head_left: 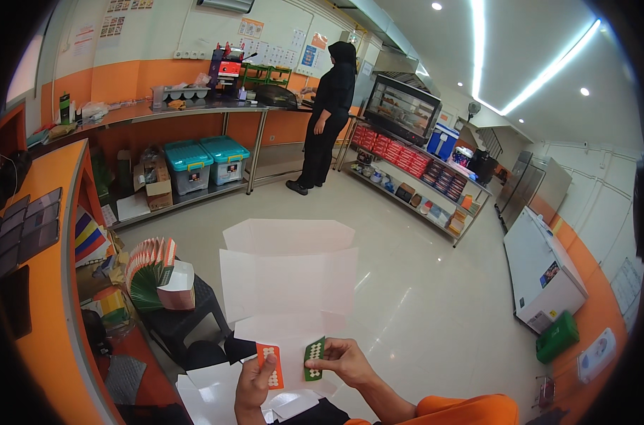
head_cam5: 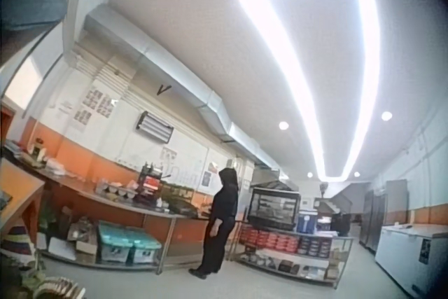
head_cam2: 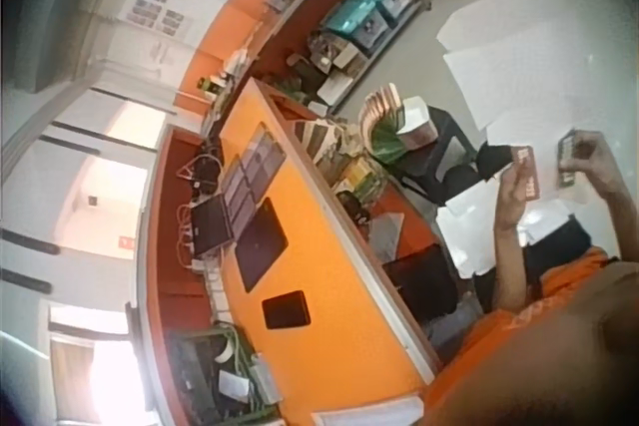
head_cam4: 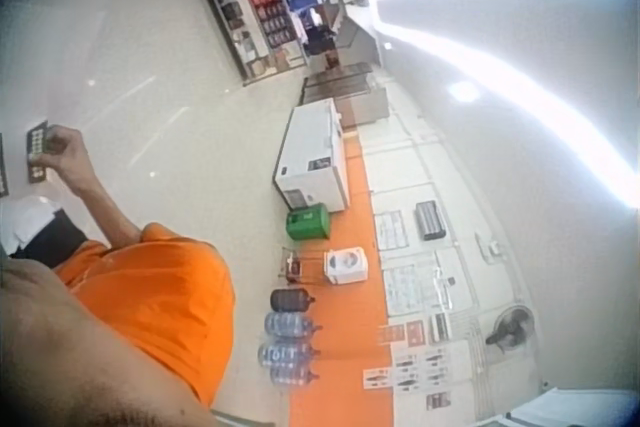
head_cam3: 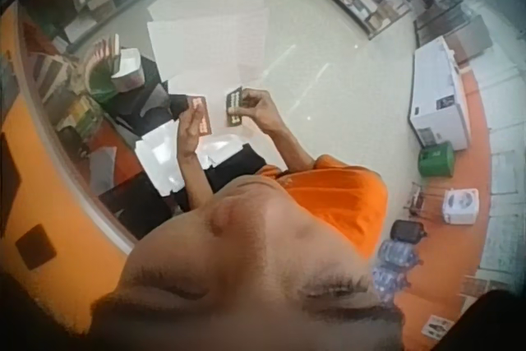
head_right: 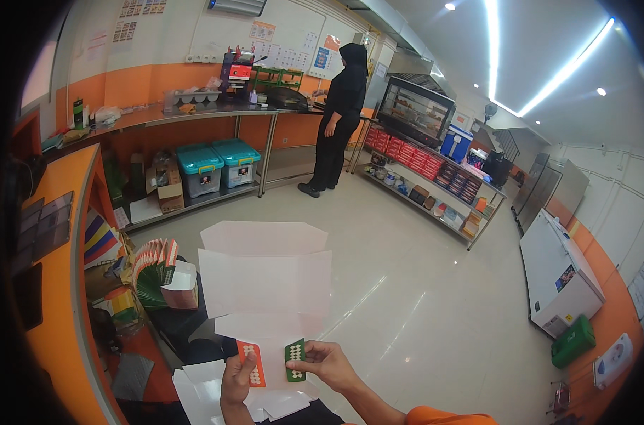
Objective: The person assembles cardboard food boxes by hand. The person takes flat cardboard templates, folds them along the pre-scored lines to form the box shape, and applies adhesive stickers to secure the flaps.
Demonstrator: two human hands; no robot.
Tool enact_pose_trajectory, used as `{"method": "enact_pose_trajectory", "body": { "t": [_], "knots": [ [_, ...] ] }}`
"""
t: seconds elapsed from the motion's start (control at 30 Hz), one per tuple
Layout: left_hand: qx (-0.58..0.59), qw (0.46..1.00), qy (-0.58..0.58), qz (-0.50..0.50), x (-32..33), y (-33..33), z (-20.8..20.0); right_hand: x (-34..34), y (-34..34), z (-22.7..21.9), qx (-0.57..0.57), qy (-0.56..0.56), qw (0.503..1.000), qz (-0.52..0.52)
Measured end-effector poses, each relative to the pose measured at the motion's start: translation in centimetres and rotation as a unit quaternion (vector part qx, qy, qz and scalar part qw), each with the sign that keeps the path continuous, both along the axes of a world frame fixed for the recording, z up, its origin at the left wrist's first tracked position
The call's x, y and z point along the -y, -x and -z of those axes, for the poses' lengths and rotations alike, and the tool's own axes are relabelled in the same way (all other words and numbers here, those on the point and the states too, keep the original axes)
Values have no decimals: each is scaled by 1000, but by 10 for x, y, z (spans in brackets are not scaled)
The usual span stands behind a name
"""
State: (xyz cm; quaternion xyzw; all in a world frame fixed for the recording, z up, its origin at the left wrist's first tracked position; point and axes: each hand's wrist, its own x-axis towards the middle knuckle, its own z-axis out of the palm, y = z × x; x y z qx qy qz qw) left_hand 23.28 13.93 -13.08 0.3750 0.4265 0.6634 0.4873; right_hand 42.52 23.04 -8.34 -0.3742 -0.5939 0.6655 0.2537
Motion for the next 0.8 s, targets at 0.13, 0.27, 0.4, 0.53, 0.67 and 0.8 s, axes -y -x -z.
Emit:
{"method": "enact_pose_trajectory", "body": {
  "t": [0.13, 0.27, 0.4, 0.53, 0.67, 0.8],
  "knots": [
    [75, 993, 2, -91, -10, -5, 1, 1, 4, 11, -54, 8, 999, 1],
    [140, 984, -33, -103, -11, 2, 7, 6, 5, 6, -116, 59, 991, 44],
    [125, 990, -31, -61, -11, 5, 17, 3, 9, 17, -69, 70, 993, 62],
    [-166, 948, 50, -266, -5, 10, -16, -5, 15, 29, -93, 43, 988, 116],
    [-325, 844, 27, -425, 15, -2, -48, 0, 23, 19, -48, -17, 992, 113],
    [-245, 937, 95, -230, 6, -25, -42, 13, 24, 35, -51, 31, 996, 71]
  ]
}}
